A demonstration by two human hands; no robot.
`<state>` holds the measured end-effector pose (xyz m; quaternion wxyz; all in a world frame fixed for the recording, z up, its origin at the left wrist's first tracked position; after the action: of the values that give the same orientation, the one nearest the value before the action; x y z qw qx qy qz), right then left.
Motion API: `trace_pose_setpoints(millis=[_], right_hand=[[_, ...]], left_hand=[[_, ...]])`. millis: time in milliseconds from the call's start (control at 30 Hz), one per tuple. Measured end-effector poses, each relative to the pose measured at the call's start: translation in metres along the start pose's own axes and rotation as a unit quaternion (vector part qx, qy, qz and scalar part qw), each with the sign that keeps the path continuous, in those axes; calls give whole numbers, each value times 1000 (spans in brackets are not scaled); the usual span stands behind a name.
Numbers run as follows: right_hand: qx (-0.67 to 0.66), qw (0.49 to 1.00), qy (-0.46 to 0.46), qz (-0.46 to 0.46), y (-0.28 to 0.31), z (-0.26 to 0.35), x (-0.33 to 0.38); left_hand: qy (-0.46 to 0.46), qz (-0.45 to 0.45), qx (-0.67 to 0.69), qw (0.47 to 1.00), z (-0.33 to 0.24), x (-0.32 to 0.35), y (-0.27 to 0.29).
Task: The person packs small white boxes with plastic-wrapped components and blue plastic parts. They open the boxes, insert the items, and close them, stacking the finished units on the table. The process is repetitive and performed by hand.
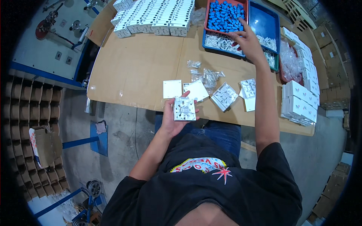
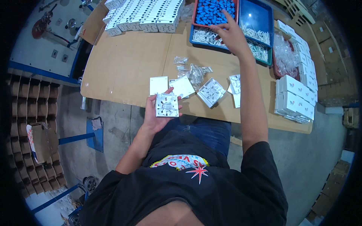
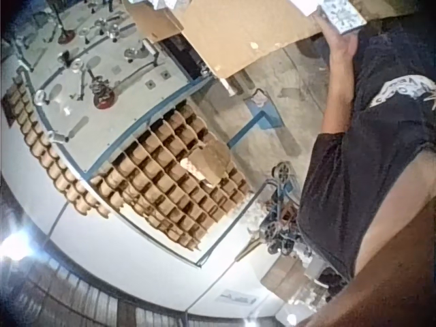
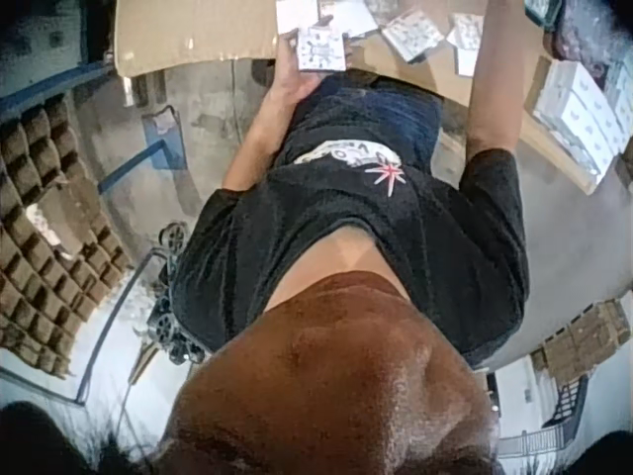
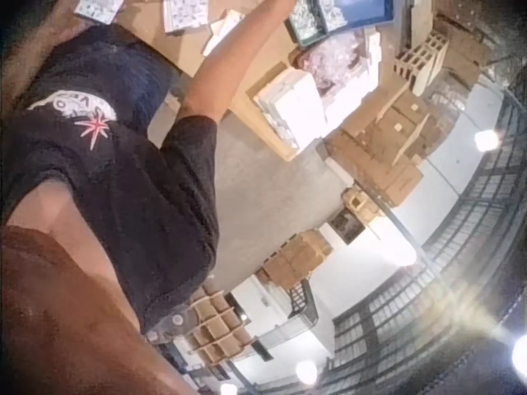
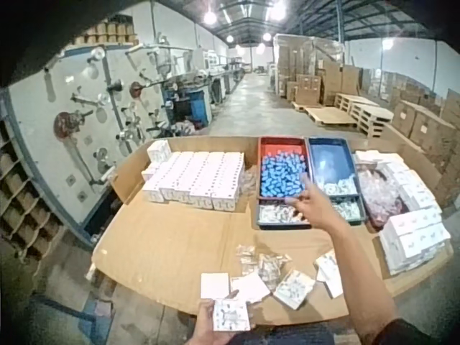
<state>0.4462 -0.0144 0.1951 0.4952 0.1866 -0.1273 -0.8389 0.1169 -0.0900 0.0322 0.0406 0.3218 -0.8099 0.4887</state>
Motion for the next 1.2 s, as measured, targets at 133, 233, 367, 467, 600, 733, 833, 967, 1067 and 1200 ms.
trace_pose_setpoints(millis=[133,233,367,467,600,733,833,967,1067,1200], right_hand=[[27,986,44,156,-90,11,64],[-45,957,24,285,-164,10,163],[-55,966,33,252,-171,28,203],[-44,961,29,273,-170,18,207],[-47,958,64,277,-167,11,208],[-70,956,-13,285,-163,-4,207],[-93,967,-20,238,-161,-13,203],[-154,968,-82,181,-150,-12,195],[-132,968,-52,206,-153,-9,195],[-119,968,60,212,-163,12,203]], left_hand=[[8,-36,-3,999,-1,1,-6],[14,-36,27,999,4,-4,-5],[18,-23,43,999,13,-5,6],[34,-13,45,998,20,-6,5],[70,15,78,994,35,-11,12],[35,-1,14,999,20,-4,-5],[32,-17,-14,999,16,-4,4],[40,-8,23,999,11,-5,8],[46,-31,10,998,10,-5,11],[77,-86,-10,993,17,-4,23]])
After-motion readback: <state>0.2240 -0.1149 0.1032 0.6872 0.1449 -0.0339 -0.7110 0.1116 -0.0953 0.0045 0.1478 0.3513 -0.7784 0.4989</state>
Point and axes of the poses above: each hand's wrist, its own x-axis away from the middle knuckle, its own y-axis out of the back of the hand, z = x × y, the point moved 10 cm from there along -x, towards the middle knuckle, and after that the axes turned 5 degrees about -x, right-handed, at the moved point
